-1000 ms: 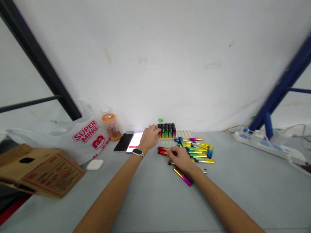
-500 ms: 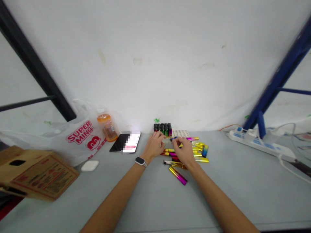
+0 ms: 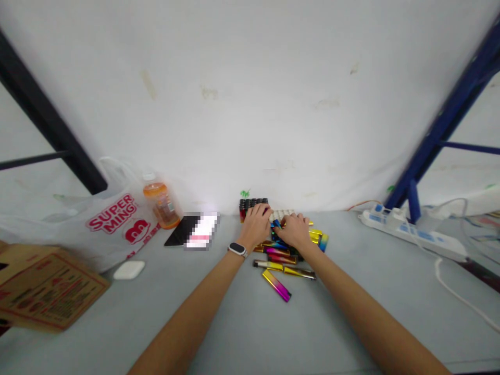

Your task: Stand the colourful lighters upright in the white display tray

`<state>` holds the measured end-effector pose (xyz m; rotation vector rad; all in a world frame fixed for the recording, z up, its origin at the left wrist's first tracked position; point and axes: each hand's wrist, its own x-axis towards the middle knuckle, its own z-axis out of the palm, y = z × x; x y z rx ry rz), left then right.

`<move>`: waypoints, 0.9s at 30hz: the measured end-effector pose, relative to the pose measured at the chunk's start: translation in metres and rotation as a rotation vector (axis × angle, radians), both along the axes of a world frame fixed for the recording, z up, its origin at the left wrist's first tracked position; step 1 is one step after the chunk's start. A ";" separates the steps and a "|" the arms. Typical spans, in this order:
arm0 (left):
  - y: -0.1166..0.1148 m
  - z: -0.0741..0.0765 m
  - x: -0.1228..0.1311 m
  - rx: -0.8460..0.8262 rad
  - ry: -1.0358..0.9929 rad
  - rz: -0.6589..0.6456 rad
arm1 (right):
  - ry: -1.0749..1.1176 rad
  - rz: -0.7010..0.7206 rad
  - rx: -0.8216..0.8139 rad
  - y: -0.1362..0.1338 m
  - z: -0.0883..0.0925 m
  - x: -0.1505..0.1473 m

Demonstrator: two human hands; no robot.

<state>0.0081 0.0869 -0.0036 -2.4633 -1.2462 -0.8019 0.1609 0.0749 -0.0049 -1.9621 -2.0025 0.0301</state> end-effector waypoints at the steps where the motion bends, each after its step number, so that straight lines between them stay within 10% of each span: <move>1: 0.004 0.003 0.001 0.014 0.022 -0.009 | 0.002 -0.001 -0.002 0.000 -0.001 0.000; 10: 0.029 0.014 0.003 0.011 0.004 0.120 | -0.005 -0.012 0.046 -0.003 -0.010 -0.005; 19: 0.001 -0.007 -0.010 0.013 -0.362 0.256 | -0.072 0.162 0.095 -0.007 -0.014 -0.019; 27: 0.007 -0.035 -0.047 -0.490 -0.893 0.350 | -0.074 0.204 -0.074 0.008 -0.009 -0.029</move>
